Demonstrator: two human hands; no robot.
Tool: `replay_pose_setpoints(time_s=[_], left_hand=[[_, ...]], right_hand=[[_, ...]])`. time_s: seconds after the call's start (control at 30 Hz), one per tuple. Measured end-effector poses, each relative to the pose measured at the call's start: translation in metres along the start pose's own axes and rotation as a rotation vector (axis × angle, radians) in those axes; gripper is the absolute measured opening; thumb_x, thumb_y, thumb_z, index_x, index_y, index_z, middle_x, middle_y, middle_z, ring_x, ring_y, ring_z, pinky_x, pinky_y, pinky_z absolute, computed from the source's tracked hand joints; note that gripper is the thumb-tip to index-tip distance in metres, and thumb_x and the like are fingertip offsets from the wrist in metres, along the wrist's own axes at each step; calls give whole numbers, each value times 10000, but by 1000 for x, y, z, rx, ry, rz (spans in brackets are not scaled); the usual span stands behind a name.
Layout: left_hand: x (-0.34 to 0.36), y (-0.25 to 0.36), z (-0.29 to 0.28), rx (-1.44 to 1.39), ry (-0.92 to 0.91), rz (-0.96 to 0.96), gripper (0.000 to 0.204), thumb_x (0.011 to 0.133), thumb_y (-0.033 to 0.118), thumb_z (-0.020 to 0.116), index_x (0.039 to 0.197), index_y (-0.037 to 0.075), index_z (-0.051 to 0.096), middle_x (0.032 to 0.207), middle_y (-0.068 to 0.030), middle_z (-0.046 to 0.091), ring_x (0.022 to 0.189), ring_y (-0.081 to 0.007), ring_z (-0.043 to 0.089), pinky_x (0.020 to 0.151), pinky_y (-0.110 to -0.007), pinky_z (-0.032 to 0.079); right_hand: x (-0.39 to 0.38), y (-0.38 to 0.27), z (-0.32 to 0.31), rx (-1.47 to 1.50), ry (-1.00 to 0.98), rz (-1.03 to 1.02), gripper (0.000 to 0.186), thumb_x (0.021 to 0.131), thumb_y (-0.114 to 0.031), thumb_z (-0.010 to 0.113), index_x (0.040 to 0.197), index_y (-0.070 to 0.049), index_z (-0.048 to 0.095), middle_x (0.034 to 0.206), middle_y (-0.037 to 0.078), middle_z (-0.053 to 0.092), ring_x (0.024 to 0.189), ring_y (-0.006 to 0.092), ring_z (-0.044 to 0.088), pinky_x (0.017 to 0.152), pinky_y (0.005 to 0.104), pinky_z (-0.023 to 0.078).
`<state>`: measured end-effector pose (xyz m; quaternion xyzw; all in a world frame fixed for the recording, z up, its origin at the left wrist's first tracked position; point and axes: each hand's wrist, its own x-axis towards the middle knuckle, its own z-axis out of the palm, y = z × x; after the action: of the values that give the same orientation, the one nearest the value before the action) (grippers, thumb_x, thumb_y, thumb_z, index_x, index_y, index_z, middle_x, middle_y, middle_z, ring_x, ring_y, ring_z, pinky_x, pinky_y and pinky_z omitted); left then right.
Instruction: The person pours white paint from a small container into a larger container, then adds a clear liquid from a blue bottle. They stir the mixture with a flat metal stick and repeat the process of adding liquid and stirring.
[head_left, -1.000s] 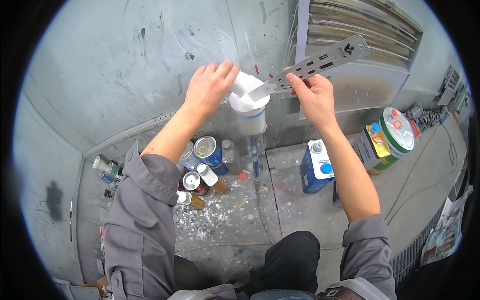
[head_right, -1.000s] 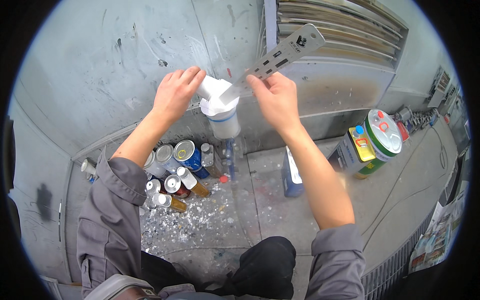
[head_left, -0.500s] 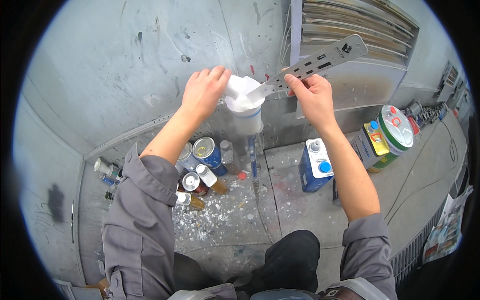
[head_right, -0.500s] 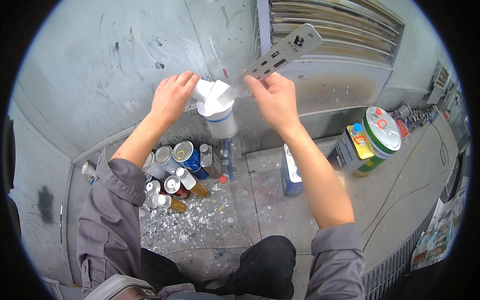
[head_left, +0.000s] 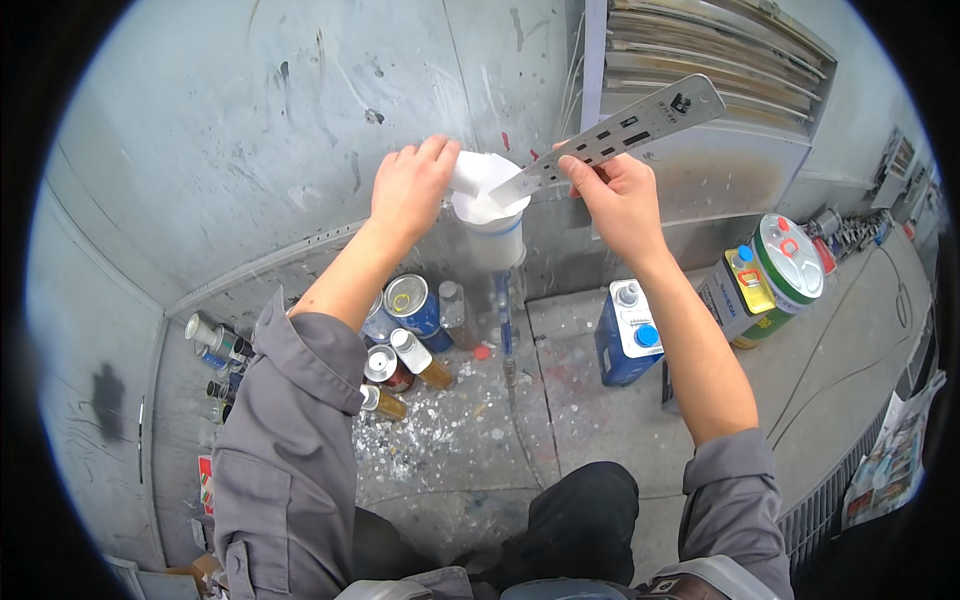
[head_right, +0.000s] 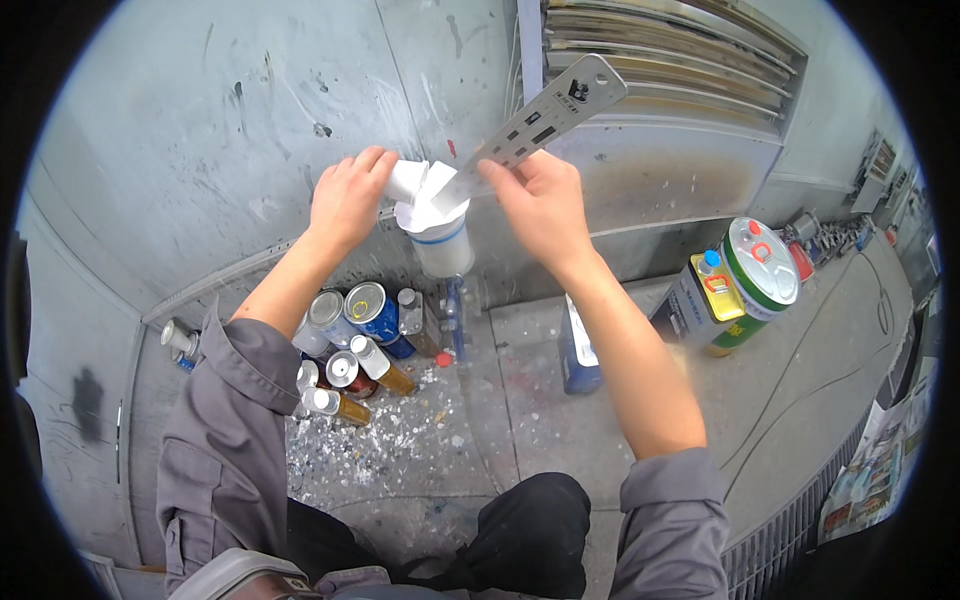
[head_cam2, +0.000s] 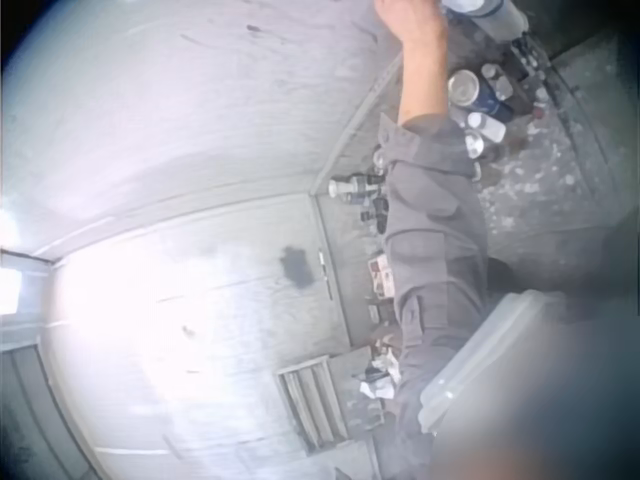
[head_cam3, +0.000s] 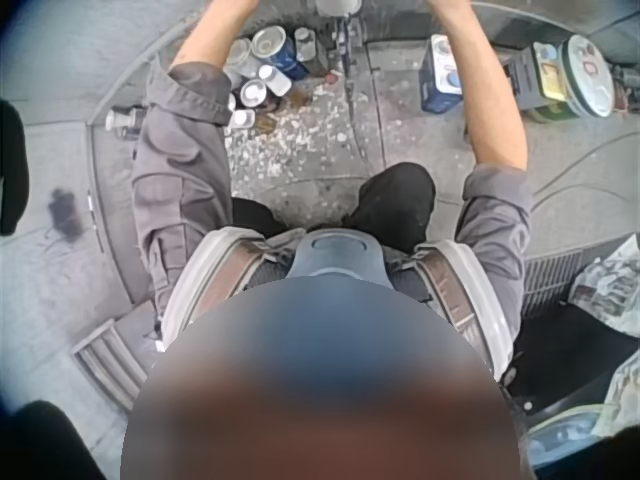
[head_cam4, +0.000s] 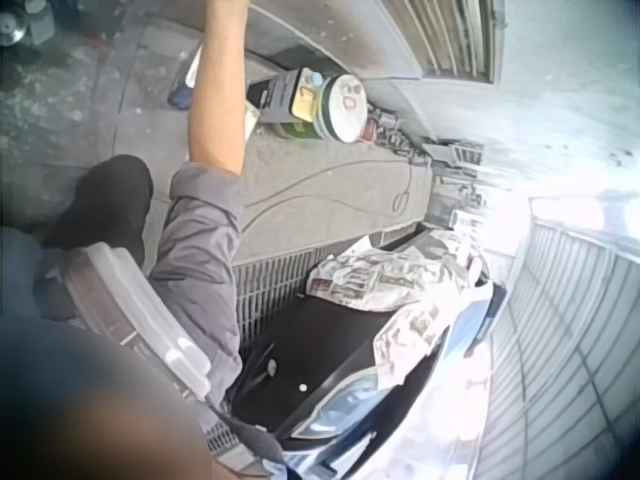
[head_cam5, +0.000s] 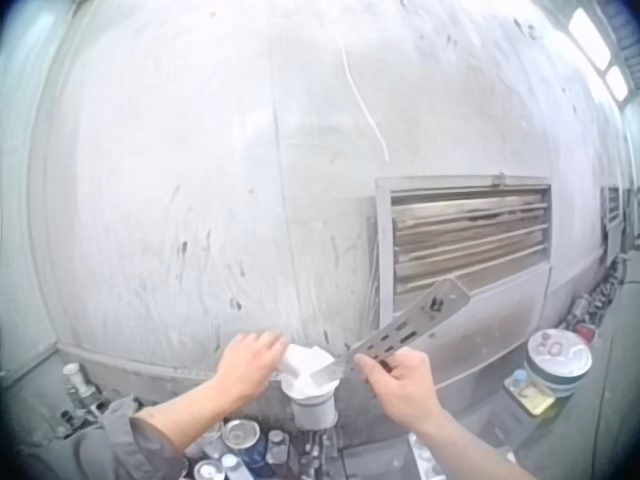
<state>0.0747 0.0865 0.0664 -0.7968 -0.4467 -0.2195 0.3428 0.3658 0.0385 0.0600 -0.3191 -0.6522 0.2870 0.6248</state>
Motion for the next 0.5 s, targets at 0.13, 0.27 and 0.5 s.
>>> replay_pose_setpoints(time_s=[0.13,0.27,0.5], left_hand=[[-1,4,6,-76,-47,-174,450,880,17,701,1320,110,677,1275,-94,709,1060,-356,736,894,-490,576],[-3,10,6,-155,-116,-269,478,873,28,719,1342,111,674,1290,-108,708,1102,-377,728,931,-505,576],[-10,4,-5,-326,-171,-364,444,863,63,748,1300,133,713,1279,-113,737,1158,-395,705,983,-506,574]], right_hand=[[-1,0,3,-34,-74,-46,200,1035,-100,754,1208,-25,822,933,12,776,818,83,663,748,281,551],[-3,0,14,-71,-85,-127,196,1044,-103,755,1214,-41,832,904,-14,755,787,69,639,717,267,542],[13,-6,14,-94,50,-127,200,1046,-110,764,1217,-29,830,915,-1,761,789,71,638,723,260,529]])
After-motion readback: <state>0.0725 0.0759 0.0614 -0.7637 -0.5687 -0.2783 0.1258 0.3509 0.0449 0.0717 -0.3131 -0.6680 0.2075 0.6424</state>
